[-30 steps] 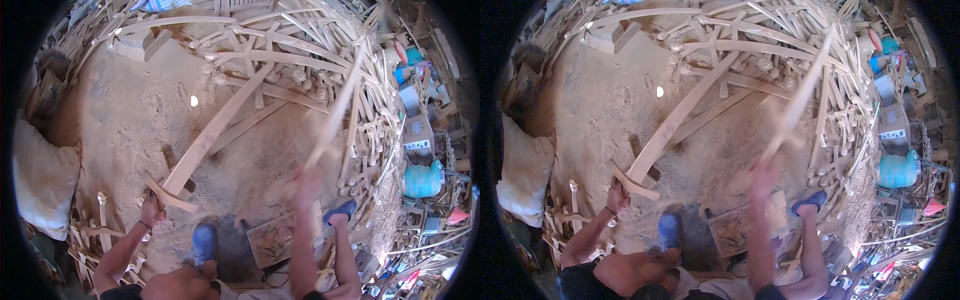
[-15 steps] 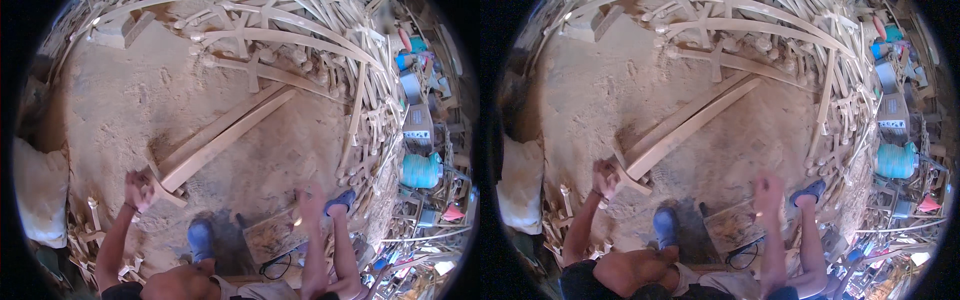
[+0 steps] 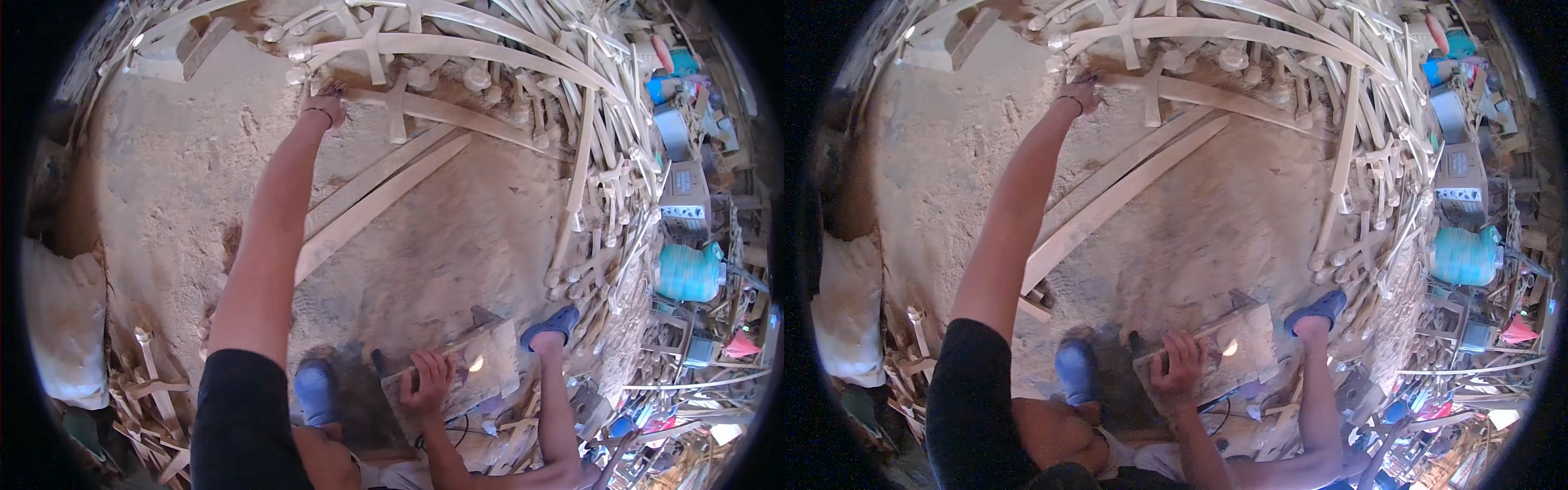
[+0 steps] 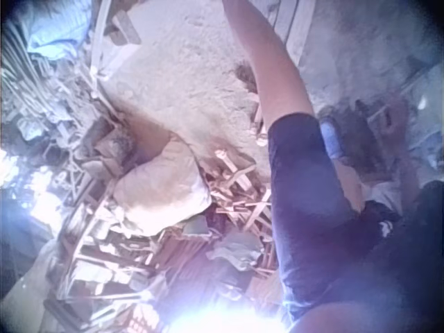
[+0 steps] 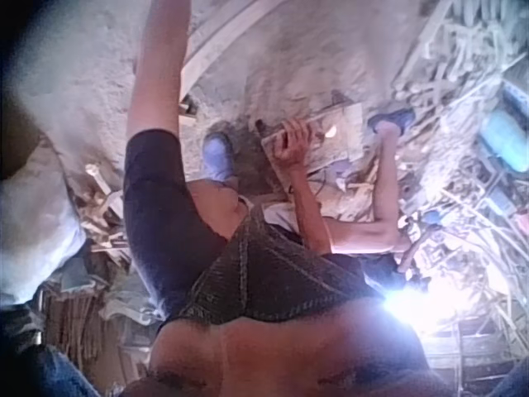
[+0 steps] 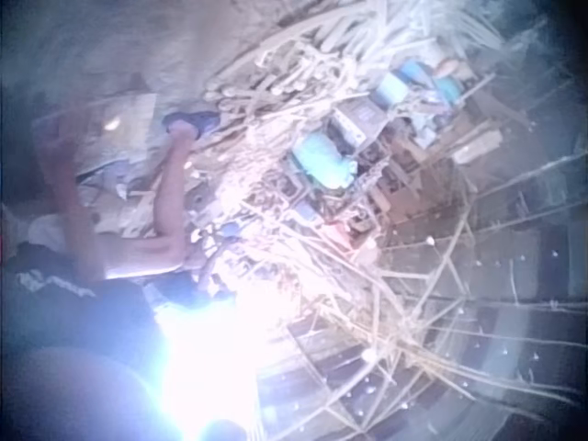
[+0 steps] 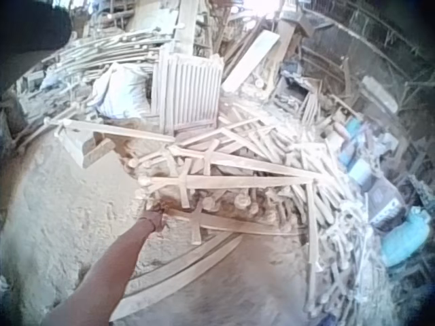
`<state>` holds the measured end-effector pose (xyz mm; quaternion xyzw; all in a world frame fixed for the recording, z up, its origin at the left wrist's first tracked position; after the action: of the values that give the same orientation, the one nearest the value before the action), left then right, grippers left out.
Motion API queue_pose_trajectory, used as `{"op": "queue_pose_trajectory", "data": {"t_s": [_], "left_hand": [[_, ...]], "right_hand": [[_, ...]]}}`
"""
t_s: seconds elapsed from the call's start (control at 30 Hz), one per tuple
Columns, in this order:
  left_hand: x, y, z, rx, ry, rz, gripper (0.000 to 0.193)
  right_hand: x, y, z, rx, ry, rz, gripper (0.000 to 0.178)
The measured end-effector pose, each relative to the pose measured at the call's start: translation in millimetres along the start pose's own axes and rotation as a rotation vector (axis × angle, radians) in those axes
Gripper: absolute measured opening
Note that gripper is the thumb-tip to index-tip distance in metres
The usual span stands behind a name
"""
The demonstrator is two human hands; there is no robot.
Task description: The person cuts a piece of sandpaper with scissors, applies it to a handheld power sander, and uses the sander to smooth a wooden object. They then apply a liquid from a bottle to the wooden object.
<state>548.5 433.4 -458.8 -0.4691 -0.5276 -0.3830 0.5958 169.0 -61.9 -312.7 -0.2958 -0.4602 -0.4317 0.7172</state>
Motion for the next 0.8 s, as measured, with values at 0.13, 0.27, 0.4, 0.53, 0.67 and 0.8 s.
{"op": "queue_pose_trajectory", "data": {"t_s": [0.13,0.27,0.4,0.53,0.67,0.8], "left_hand": [[-3.2,11.2,4.1,0.061,0.179,0.089,0.068],[10.5,-32.1,-40.3,-0.265,0.131,0.250,0.030],[47.9,-106.9,-43.5,-0.257,-0.196,0.414,0.030],[143.5,-166.3,-25.8,-0.247,-0.125,-0.026,0.029],[215.0,-228.2,-10.3,-0.356,0.071,-0.549,0.025],[235.3,-271.5,11.8,-0.245,0.026,-0.409,0.031]], "right_hand": [[-1.5,2.1,7.1,0.002,0.043,-0.016,0.038],[11.1,-3.9,-7.6,-0.077,0.002,0.017,0.037],[12.5,-1.1,-3.9,-0.056,0.024,-0.018,0.034],[7.3,-2.1,2.4,-0.021,0.049,-0.075,0.035],[7.5,-2.6,2.4,0.014,0.062,-0.078,0.035],[7.7,-4.6,11.2,0.019,0.060,-0.087,0.034]]}}
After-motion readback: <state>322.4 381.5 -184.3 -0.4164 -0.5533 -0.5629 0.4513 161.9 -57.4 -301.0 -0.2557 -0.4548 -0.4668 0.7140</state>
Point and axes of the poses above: each hand's wrist, its own y-axis towards the middle knuckle, its own x-axis out of the back of the hand, z = x × y, the point moved 5 cm from there along y, towards the middle knuckle, and after that the axes turned 1 degree about -z, right-handed, at the moved point
